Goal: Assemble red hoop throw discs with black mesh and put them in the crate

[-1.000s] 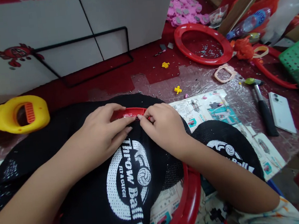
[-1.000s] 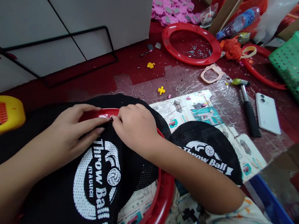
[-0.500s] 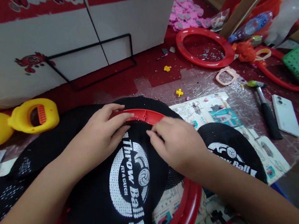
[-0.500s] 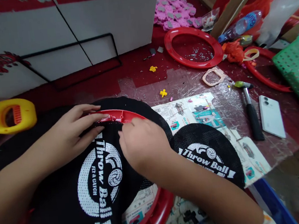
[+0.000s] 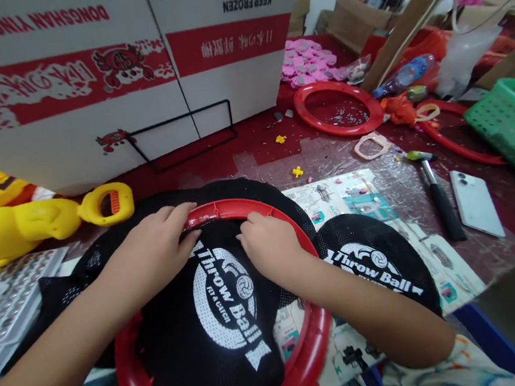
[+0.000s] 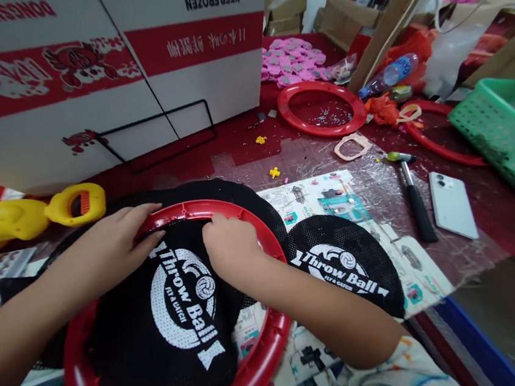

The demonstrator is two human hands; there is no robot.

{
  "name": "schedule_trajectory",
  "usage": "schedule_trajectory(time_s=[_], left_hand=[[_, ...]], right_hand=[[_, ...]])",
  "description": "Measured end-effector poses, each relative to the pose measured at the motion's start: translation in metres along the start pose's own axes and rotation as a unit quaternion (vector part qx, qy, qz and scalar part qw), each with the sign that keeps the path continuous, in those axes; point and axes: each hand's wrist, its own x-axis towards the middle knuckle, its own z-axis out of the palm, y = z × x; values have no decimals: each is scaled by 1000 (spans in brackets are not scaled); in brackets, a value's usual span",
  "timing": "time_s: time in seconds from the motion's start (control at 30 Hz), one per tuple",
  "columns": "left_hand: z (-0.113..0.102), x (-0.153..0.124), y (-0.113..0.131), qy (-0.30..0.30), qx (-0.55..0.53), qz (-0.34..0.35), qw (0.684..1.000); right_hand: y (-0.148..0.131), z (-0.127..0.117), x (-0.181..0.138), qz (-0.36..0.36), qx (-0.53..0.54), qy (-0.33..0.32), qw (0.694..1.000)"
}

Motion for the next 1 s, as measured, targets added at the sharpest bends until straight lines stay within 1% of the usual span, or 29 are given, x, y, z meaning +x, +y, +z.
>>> schedule_trajectory(time_s=[0.07, 0.1, 0.17, 0.23, 0.3, 0.37, 0.47, 0.6, 0.7, 0.8, 1.0], left_hand=[[-3, 1, 1, 1, -5, 0, 1000], [-4, 4, 3, 8, -24, 8, 1000], [-3, 15, 6, 21, -97, 33, 994], [-2, 27, 10, 14, -167, 56, 984], [-1, 36, 12, -5, -206, 72, 976], [0, 41, 13, -15, -220, 80, 972], [2, 41, 13, -9, -241, 73, 968], [6, 39, 14, 16, -251, 60, 966], [10, 39, 14, 39, -251, 53, 966], [12, 39, 15, 52, -247, 45, 967], [14, 41, 15, 54, -242, 30, 968]], right_hand=[[3, -3, -2, -5, 40, 27, 999], [6, -3, -2, -6, 70, 44, 997], [13, -3, -1, -18, 132, 85, 987], [23, 1, 3, -69, 162, 134, 975], [32, 8, 7, -146, 152, 181, 961], [39, 15, 12, -204, 120, 219, 947], [42, 21, 16, -228, 80, 252, 937], [40, 21, 19, -231, 34, 275, 933], [38, 21, 20, -225, 0, 279, 934], [37, 22, 20, -220, -18, 269, 937], [35, 20, 21, -198, -35, 221, 954]])
